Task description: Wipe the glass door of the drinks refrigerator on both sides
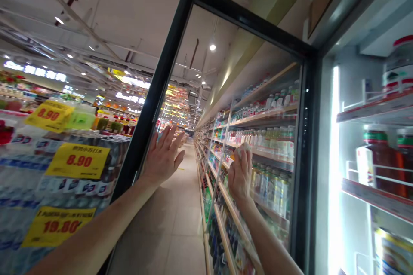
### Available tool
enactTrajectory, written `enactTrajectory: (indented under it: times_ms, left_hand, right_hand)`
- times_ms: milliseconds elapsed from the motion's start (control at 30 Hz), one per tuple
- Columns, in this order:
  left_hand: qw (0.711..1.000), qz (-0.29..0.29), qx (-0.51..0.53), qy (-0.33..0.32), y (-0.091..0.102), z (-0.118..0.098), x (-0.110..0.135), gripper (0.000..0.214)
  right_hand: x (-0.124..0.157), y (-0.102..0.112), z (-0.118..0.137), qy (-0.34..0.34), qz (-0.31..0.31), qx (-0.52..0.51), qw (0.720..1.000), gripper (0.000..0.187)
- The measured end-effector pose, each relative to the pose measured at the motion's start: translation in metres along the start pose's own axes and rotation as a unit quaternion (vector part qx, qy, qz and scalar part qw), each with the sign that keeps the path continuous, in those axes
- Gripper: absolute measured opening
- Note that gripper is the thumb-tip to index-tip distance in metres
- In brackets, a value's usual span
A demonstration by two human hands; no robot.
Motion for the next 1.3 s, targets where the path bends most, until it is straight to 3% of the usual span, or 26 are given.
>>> enactTrajectory:
  times_ms: [67, 167, 233, 267, 333, 400, 433, 500, 600, 667, 700, 800, 867, 933, 1033, 1100, 1200, 1267, 1300]
  left_hand:
    - [1.0, 0.002, 0.003, -0.016, -0.002, -0.003, 0.004, 0.051]
    - [1.0, 0.009, 0.001, -0.007, -0.005, -0.013, 0.013, 0.052]
    - [1.0, 0.007, -0.005, 0.02, -0.007, -0.021, 0.02, 0.056]
    - [1.0, 0.005, -0.007, 0.03, -0.007, -0.025, 0.023, 0.059]
    - [0.999, 0.0, -0.009, 0.034, -0.008, -0.03, 0.026, 0.062]
    - [0.999, 0.002, -0.005, 0.033, -0.009, -0.031, 0.027, 0.064]
    - [0.999, 0.004, -0.003, 0.034, -0.009, -0.03, 0.027, 0.064]
    - [0.999, 0.01, 0.002, 0.038, -0.01, -0.028, 0.027, 0.063]
    - [0.999, 0.017, 0.005, 0.041, -0.01, -0.027, 0.027, 0.062]
    - [0.999, 0.015, 0.004, 0.04, -0.01, -0.028, 0.027, 0.061]
    - [0.999, 0.011, 0.004, 0.039, -0.01, -0.028, 0.027, 0.061]
    - [0.999, 0.006, -0.002, 0.035, -0.009, -0.028, 0.028, 0.059]
    - [0.999, 0.009, -0.01, 0.032, -0.009, -0.027, 0.028, 0.057]
    - [0.999, 0.013, -0.017, 0.028, -0.008, -0.027, 0.028, 0.055]
    - [0.999, 0.013, -0.016, 0.027, -0.008, -0.027, 0.028, 0.053]
    - [0.999, 0.01, -0.013, 0.029, -0.008, -0.027, 0.029, 0.053]
    - [1.0, 0.005, -0.018, 0.024, -0.009, -0.028, 0.029, 0.053]
    - [1.0, 0.002, -0.021, 0.02, -0.01, -0.027, 0.03, 0.054]
    - [1.0, 0.002, -0.021, 0.019, -0.011, -0.027, 0.03, 0.054]
  right_hand:
    - [-0.004, 0.006, -0.018, -0.037, 0.01, 0.026, 0.999, 0.049]
    - [-0.015, 0.026, -0.066, -0.2, -0.052, 0.071, 0.976, 0.05]
    - [-0.014, 0.032, -0.076, -0.24, -0.089, 0.069, 0.964, 0.051]
    - [-0.008, 0.031, -0.069, -0.215, -0.088, 0.059, 0.971, 0.051]
    - [0.011, 0.02, -0.038, -0.092, -0.05, 0.03, 0.994, 0.049]
    - [0.035, 0.005, -0.004, 0.068, 0.053, 0.015, 0.996, 0.052]
    - [0.043, 0.002, 0.004, 0.115, 0.081, 0.014, 0.99, 0.053]
    - [0.044, 0.005, -0.002, 0.097, 0.07, 0.032, 0.992, 0.052]
    - [0.027, 0.025, -0.043, -0.113, -0.052, 0.059, 0.99, 0.049]
    - [0.027, 0.03, -0.05, -0.18, -0.094, 0.056, 0.977, 0.049]
    - [0.031, 0.026, -0.043, -0.165, -0.089, 0.049, 0.981, 0.049]
    - [0.055, 0.006, 0.002, -0.004, 0.002, 0.018, 1.0, 0.05]
    - [0.064, 0.0, 0.018, 0.067, 0.04, 0.014, 0.997, 0.051]
    - [0.055, 0.007, 0.004, 0.027, 0.015, 0.035, 0.999, 0.048]
    - [0.029, 0.026, -0.037, -0.125, -0.083, 0.063, 0.987, 0.045]
    - [0.023, 0.028, -0.041, -0.146, -0.102, 0.061, 0.982, 0.045]
    - [0.039, 0.013, -0.004, 0.004, -0.011, 0.05, 0.999, 0.046]
    - [0.055, 0.003, 0.02, 0.117, 0.061, 0.047, 0.99, 0.047]
    - [0.057, 0.002, 0.024, 0.136, 0.073, 0.05, 0.987, 0.047]
Point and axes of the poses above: each hand's wrist, its own x-axis away from the middle knuckle, its own y-axis out of the back of the hand, z = x × y, the point moved 4 cm from there along -x, towards the middle knuckle, and after that the axes turned 14 degrees about -y, right-handed, at the moved point
